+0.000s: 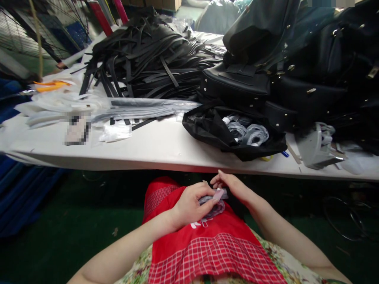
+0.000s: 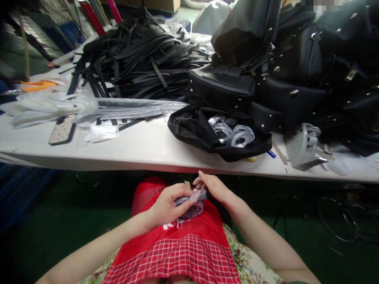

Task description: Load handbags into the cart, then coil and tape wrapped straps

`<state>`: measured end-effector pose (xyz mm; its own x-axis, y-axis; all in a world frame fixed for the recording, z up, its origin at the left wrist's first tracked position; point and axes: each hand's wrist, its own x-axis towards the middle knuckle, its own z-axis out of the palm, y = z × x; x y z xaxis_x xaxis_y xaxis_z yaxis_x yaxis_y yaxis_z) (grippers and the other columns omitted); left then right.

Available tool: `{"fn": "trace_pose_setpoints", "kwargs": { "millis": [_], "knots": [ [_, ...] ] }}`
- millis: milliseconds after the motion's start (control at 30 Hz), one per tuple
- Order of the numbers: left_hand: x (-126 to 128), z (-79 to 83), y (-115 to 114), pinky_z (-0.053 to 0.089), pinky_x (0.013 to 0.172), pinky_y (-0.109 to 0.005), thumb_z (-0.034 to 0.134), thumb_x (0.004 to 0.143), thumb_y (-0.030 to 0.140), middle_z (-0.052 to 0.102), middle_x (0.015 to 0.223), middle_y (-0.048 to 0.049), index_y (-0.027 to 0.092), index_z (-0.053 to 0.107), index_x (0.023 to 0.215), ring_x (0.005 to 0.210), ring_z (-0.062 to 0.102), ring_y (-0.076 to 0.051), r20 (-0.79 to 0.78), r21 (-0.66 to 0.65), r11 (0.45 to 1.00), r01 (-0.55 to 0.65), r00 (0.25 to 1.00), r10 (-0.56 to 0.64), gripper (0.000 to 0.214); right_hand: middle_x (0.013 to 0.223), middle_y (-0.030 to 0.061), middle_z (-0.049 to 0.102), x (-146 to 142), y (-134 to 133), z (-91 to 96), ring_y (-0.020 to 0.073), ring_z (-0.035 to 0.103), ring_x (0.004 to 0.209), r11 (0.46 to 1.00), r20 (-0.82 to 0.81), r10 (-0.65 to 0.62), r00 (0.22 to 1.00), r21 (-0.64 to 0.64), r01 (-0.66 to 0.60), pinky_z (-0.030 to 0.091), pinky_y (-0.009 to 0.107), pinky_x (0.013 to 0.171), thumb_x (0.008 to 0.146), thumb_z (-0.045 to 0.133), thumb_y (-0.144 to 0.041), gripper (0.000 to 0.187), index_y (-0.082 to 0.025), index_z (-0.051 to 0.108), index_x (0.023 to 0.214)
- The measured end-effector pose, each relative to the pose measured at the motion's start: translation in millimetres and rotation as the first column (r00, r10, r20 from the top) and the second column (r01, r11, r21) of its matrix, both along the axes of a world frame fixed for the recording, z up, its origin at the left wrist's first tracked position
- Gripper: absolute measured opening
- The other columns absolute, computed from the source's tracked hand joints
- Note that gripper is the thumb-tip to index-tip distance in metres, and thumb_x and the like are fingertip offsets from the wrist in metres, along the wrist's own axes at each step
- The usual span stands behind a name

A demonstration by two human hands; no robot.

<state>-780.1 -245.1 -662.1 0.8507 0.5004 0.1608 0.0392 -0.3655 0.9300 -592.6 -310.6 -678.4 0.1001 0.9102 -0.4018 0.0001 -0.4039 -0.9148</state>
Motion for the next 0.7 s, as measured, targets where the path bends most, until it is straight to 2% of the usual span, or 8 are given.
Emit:
{"fn": "trace_pose_setpoints", "kwargs": {
  "millis": [67, 133, 233, 300, 367, 533, 600, 700],
  "knots": [
    [-0.9, 1.7, -1.0, 0.050, 0.081, -0.027, 0.060, 0.088, 0.028, 0.070, 0.089, -0.0071, 0.018, 0.071, 0.094, 0.084, 0.063, -0.017, 0.021, 0.004, 1.000, 0.004, 1.000, -0.004, 0.016, 0.070, 0.0026, 0.063, -1.4, -2.6, -5.5, 0.0122, 0.052, 0.063, 0.996, -0.122, 0.071, 0.990, -0.044, -0.077, 0.041, 0.025, 0.062, 0.078, 0.064, -0.058, 0.046, -0.012, 0.066, 0.077],
    [-1.5, 3.3, -2.6, 0.050, 0.083, -0.027, 0.061, 0.088, 0.027, 0.069, 0.091, -0.0072, 0.020, 0.073, 0.095, 0.087, 0.063, -0.016, 0.022, 0.016, 1.000, -0.010, 1.000, 0.010, 0.016, 0.067, 0.0004, 0.059, -5.3, -5.3, -6.1, 0.0103, 0.048, 0.060, 0.998, -0.143, 0.045, 0.989, -0.025, -0.049, 0.037, 0.023, 0.058, 0.074, 0.071, -0.051, 0.040, -0.012, 0.065, 0.074],
    [-2.6, 4.3, -5.1, 0.050, 0.084, -0.028, 0.062, 0.087, 0.029, 0.061, 0.101, -0.0090, 0.022, 0.075, 0.092, 0.089, 0.061, -0.016, -0.017, 0.047, 0.990, -0.135, 0.991, 0.136, 0.016, 0.066, 0.0002, 0.057, -13.2, -9.0, 2.7, 0.0107, 0.048, 0.061, 0.992, 0.078, -0.031, 0.996, 0.124, 0.021, 0.037, 0.024, 0.059, 0.080, 0.067, -0.042, 0.030, -0.013, 0.065, 0.072],
    [-3.3, 3.6, -5.9, 0.049, 0.085, -0.029, 0.063, 0.085, 0.028, 0.056, 0.102, -0.0090, 0.021, 0.075, 0.084, 0.093, 0.060, -0.017, -0.043, 0.048, 0.971, -0.235, 0.971, 0.237, 0.014, 0.069, 0.0013, 0.058, -17.4, -11.1, 11.4, 0.0119, 0.051, 0.065, 0.971, 0.269, -0.043, 0.962, 0.239, -0.023, 0.038, 0.025, 0.063, 0.085, 0.062, -0.036, 0.027, -0.014, 0.065, 0.069],
    [-3.6, 1.6, -6.3, 0.048, 0.082, -0.029, 0.062, 0.084, 0.026, 0.057, 0.094, -0.0074, 0.019, 0.072, 0.075, 0.090, 0.059, -0.017, -0.048, 0.007, 0.960, -0.280, 0.959, 0.280, 0.015, 0.070, 0.0020, 0.058, -18.5, -12.5, 18.8, 0.0124, 0.052, 0.067, 0.952, 0.371, -0.026, 0.928, 0.293, -0.091, 0.039, 0.025, 0.064, 0.088, 0.058, -0.033, 0.028, -0.015, 0.065, 0.068],
    [-3.4, -3.3, -8.1, 0.046, 0.069, -0.027, 0.062, 0.081, 0.024, 0.060, 0.078, -0.0028, 0.018, 0.060, 0.075, 0.073, 0.058, -0.015, -0.051, -0.058, 0.950, -0.307, 0.951, 0.305, 0.009, 0.076, 0.0035, 0.060, -6.1, -11.1, 29.0, 0.0136, 0.054, 0.069, 0.901, 0.352, 0.190, 0.916, 0.308, -0.305, 0.041, 0.025, 0.065, 0.091, 0.051, -0.037, 0.030, -0.014, 0.066, 0.078],
    [-4.1, -3.5, -8.6, 0.045, 0.070, -0.027, 0.061, 0.081, 0.024, 0.061, 0.079, -0.0028, 0.018, 0.058, 0.077, 0.074, 0.058, -0.015, -0.044, -0.058, 0.961, -0.270, 0.962, 0.268, 0.008, 0.079, 0.0039, 0.061, -0.1, -8.3, 31.9, 0.0142, 0.055, 0.072, 0.877, 0.338, 0.272, 0.901, 0.298, -0.377, 0.042, 0.025, 0.067, 0.090, 0.055, -0.038, 0.027, -0.014, 0.065, 0.084],
    [-6.3, -3.4, -8.5, 0.045, 0.071, -0.026, 0.059, 0.084, 0.026, 0.061, 0.081, -0.0037, 0.018, 0.057, 0.079, 0.075, 0.058, -0.015, -0.004, -0.066, 0.979, -0.195, 0.981, 0.195, 0.010, 0.077, 0.0032, 0.062, 4.9, -2.6, 34.4, 0.0132, 0.055, 0.070, 0.868, 0.293, 0.357, 0.887, 0.246, -0.430, 0.044, 0.025, 0.068, 0.086, 0.062, -0.039, 0.027, -0.013, 0.065, 0.084]
  ]
}}
